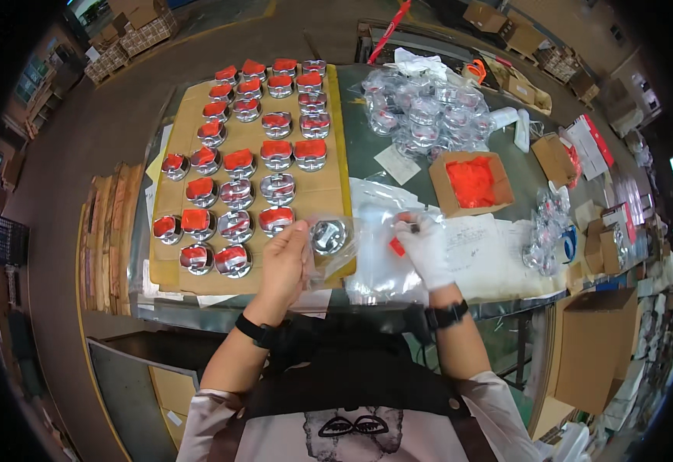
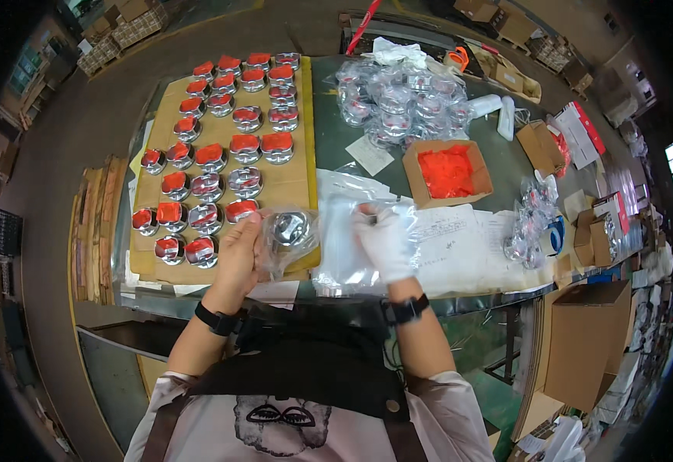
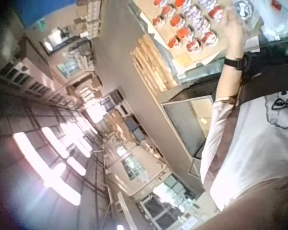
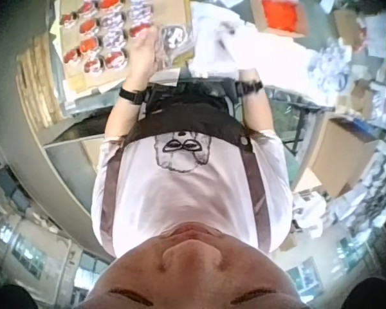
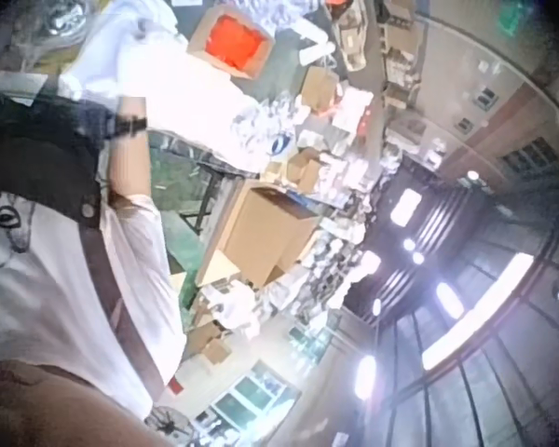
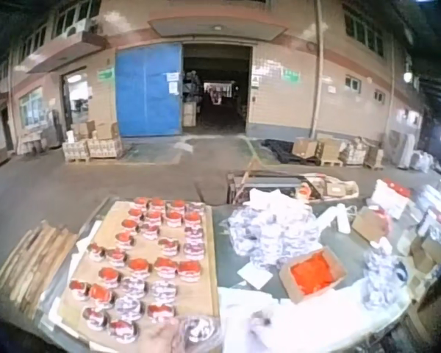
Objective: The person places red rubber gaskets onto a series of chrome metal hardware pieces arranged on a cardboard sheet. They then pick up each assembled unit and place it into a clear plastic bag. The person repeats this process for multiple units, handling them one at a time.
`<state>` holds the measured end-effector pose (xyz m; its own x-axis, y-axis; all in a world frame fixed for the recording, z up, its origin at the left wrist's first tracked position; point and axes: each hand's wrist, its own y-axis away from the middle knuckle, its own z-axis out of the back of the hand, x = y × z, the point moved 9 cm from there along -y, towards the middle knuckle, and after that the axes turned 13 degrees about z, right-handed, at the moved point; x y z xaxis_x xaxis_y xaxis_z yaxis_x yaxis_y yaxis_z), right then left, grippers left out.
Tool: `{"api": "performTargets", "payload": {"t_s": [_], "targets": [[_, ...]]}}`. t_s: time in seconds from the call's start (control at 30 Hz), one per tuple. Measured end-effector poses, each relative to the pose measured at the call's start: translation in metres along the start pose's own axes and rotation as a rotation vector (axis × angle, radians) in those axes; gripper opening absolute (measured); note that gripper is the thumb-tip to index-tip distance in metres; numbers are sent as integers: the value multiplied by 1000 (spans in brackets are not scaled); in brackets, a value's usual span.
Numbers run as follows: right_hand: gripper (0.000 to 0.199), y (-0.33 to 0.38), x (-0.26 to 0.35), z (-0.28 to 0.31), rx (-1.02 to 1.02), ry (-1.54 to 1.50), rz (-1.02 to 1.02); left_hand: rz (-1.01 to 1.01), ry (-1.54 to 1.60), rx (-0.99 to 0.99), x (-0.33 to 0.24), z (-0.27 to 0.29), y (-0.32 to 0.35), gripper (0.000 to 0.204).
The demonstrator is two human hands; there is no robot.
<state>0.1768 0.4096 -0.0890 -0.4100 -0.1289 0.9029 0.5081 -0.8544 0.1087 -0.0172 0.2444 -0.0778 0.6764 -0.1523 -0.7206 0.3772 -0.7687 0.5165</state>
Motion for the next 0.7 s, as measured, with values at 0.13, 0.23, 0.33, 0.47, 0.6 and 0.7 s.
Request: {"api": "performTargets", "payload": {"t_s": [0.13, 0.23, 0.33, 0.47, 0.6, 0.7], "targets": [[30, -25, -62, 9, 79, 836, 59, 46, -44, -22, 10, 1, -3, 28], [25, -27, -71, 9, 142, 703, 40, 74, -60, 0, 5, -4, 3, 32], [19, -26, -59, 8, 138, 322, 106, 96, -47, 26, 10, -3, -1, 32], [16, 21, 129, -16, 174, 251, 927, 73, -9, 19, 14, 1, -2, 32], [9, 19, 127, -114, 378, 899, 945, 16, -64, 11, 7, -7, -8, 33], [12, 9, 102, -138, 516, 883, 813, 11, -180, -54, -3, -12, -5, 33]]}}
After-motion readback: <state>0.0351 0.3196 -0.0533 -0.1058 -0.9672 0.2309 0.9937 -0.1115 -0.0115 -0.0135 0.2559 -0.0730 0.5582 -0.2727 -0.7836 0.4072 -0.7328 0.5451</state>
